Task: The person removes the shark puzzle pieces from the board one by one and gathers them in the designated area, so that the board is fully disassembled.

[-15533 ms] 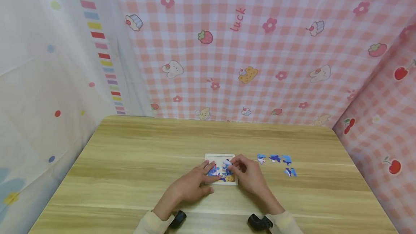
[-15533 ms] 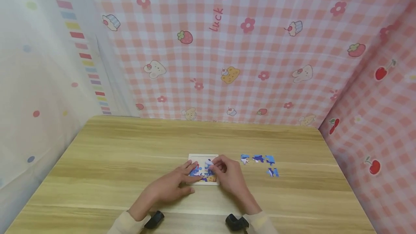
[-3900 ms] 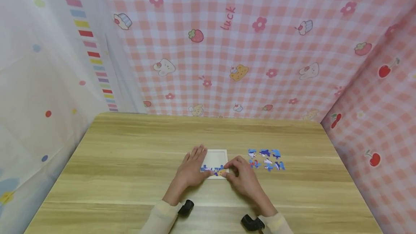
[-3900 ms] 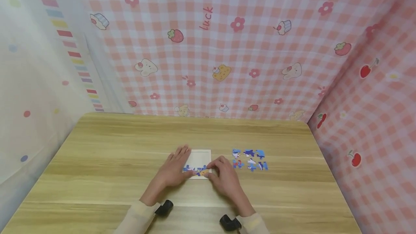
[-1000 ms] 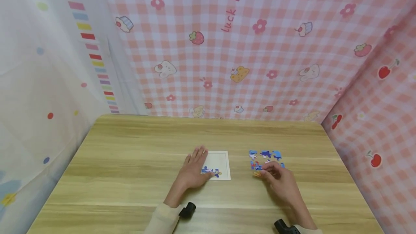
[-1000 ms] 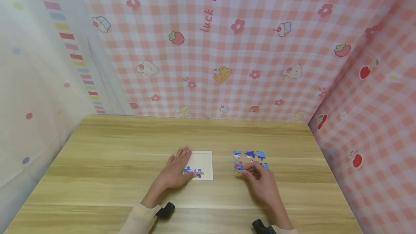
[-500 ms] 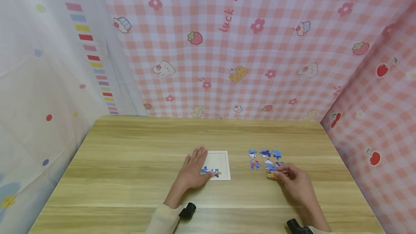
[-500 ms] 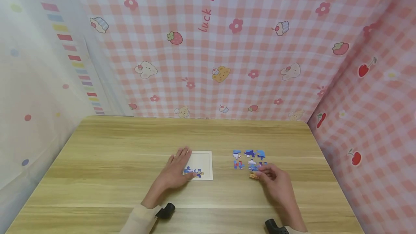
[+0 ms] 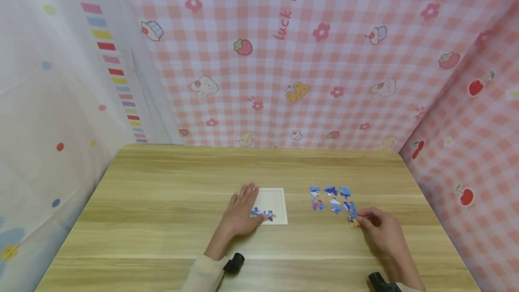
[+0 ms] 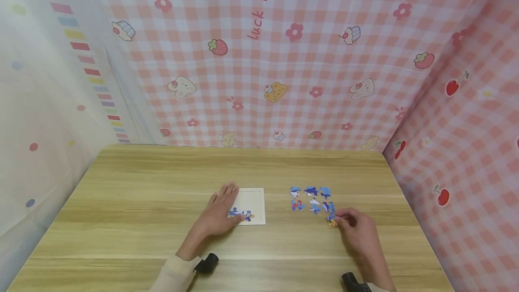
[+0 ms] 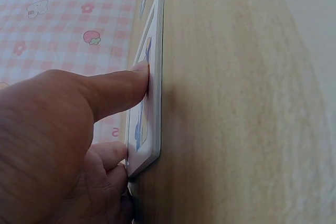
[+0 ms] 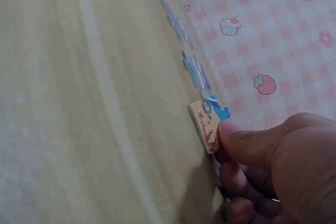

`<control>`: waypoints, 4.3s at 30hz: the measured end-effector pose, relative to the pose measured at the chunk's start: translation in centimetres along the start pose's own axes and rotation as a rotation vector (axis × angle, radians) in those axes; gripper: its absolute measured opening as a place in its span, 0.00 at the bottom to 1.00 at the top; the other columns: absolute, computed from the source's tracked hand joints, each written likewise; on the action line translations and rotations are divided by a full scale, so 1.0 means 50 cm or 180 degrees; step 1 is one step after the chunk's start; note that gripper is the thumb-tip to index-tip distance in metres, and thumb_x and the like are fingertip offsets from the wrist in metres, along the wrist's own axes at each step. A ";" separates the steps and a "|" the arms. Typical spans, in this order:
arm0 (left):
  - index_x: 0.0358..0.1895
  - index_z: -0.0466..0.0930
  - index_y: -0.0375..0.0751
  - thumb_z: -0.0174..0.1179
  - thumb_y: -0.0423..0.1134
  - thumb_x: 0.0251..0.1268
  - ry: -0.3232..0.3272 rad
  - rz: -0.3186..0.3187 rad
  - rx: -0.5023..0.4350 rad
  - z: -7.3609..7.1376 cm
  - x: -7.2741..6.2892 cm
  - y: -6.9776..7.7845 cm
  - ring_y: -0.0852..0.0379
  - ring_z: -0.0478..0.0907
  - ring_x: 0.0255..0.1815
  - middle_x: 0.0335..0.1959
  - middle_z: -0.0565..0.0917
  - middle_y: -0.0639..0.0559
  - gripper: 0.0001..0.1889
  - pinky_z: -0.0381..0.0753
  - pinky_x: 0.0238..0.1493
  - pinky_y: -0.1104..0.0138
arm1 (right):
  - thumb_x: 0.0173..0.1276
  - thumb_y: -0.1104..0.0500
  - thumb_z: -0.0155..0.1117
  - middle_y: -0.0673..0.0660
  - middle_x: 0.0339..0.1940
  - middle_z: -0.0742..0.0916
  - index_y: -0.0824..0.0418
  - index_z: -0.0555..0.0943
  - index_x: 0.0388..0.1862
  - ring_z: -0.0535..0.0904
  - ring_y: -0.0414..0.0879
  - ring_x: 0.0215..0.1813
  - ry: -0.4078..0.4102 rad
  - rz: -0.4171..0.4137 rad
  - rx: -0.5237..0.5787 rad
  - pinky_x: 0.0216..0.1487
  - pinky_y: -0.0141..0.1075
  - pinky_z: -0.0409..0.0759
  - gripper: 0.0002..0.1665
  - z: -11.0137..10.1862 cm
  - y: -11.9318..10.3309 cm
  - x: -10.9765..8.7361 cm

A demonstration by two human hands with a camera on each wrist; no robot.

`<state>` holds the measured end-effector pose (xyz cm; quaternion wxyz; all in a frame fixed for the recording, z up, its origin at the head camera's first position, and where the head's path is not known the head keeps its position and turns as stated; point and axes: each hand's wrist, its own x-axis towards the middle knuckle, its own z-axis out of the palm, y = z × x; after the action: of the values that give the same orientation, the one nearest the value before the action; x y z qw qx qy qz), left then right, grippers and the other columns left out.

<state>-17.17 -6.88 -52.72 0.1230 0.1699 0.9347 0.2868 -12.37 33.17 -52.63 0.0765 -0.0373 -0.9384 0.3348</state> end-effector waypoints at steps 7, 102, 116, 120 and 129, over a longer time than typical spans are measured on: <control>0.84 0.45 0.38 0.58 0.54 0.73 0.0055 -0.0011 0.0009 0.012 0.008 -0.007 0.45 0.37 0.88 0.87 0.43 0.44 0.46 0.38 0.86 0.46 | 0.67 0.59 0.74 0.48 0.28 0.88 0.57 0.89 0.40 0.73 0.30 0.29 0.0072 -0.0078 -0.0157 0.31 0.27 0.73 0.04 0.004 0.006 0.000; 0.84 0.46 0.38 0.56 0.54 0.73 -0.0168 0.0029 0.0282 -0.029 -0.019 -0.026 0.43 0.37 0.87 0.87 0.44 0.44 0.45 0.36 0.86 0.43 | 0.64 0.57 0.76 0.46 0.35 0.80 0.52 0.87 0.41 0.71 0.40 0.38 -0.0738 -0.0810 0.0359 0.40 0.29 0.70 0.07 0.275 -0.299 0.008; 0.82 0.50 0.33 0.59 0.47 0.69 -0.0132 -0.0016 0.0046 -0.035 -0.022 -0.008 0.38 0.38 0.87 0.85 0.47 0.38 0.44 0.35 0.85 0.39 | 0.61 0.60 0.78 0.47 0.38 0.84 0.53 0.85 0.39 0.74 0.41 0.41 -0.0507 -0.0894 0.0513 0.44 0.32 0.74 0.10 0.281 -0.302 -0.003; 0.82 0.50 0.34 0.59 0.47 0.69 -0.0134 -0.0057 0.0023 -0.036 -0.022 -0.004 0.39 0.38 0.87 0.86 0.46 0.40 0.44 0.35 0.85 0.40 | 0.59 0.60 0.79 0.48 0.35 0.84 0.53 0.85 0.39 0.74 0.42 0.41 -0.0426 -0.0921 0.0535 0.43 0.32 0.73 0.11 0.281 -0.304 -0.007; 0.82 0.50 0.36 0.61 0.49 0.70 -0.0073 -0.0048 0.0015 -0.030 -0.019 -0.010 0.41 0.39 0.87 0.86 0.47 0.41 0.44 0.37 0.85 0.41 | 0.62 0.61 0.76 0.44 0.30 0.83 0.52 0.85 0.39 0.74 0.36 0.33 -0.0448 -0.0755 0.0737 0.35 0.27 0.74 0.10 0.279 -0.303 -0.014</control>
<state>-16.91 -8.41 -51.67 0.1355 0.1664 0.9352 0.2816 -14.30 12.67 -53.78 0.0534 0.1063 -0.8945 0.4310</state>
